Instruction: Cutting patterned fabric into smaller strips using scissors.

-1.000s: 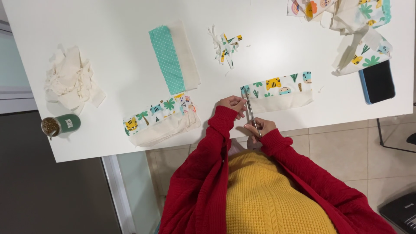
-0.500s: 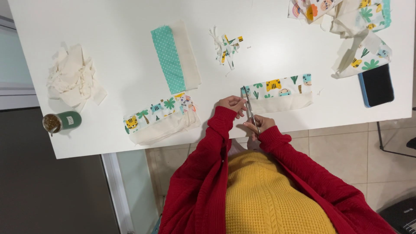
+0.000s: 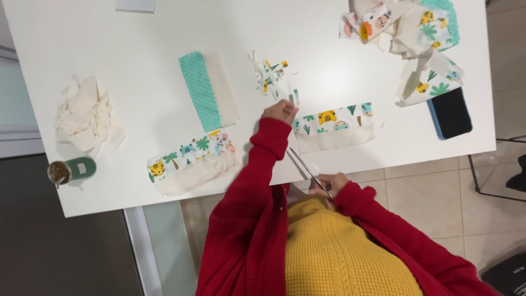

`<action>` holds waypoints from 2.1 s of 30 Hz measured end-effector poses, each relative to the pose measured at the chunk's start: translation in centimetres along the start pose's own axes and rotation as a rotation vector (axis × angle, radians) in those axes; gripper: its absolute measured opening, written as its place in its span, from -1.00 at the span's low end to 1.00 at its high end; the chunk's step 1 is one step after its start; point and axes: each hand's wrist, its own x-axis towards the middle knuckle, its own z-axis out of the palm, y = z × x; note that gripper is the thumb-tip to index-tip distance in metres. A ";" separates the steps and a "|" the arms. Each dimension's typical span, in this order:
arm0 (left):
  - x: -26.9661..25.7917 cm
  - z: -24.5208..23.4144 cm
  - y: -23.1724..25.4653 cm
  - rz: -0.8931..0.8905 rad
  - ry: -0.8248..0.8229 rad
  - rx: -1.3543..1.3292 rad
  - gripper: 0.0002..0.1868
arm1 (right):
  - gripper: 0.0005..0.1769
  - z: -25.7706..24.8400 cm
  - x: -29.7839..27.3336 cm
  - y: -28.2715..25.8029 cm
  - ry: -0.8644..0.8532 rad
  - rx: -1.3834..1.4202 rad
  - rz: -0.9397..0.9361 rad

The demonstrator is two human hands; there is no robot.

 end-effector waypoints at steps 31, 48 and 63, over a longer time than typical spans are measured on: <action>-24.3 -28.9 -15.0 -0.142 0.682 -0.303 -0.58 | -0.47 16.2 17.0 -27.5 -0.228 -0.227 0.120; -8.5 -0.4 2.9 0.372 0.071 0.678 0.10 | -0.73 0.3 -2.1 -6.9 0.563 -0.092 -0.402; -0.6 14.3 9.1 0.409 -0.397 1.097 -0.12 | -0.77 -14.3 -10.5 3.6 1.027 0.114 -0.311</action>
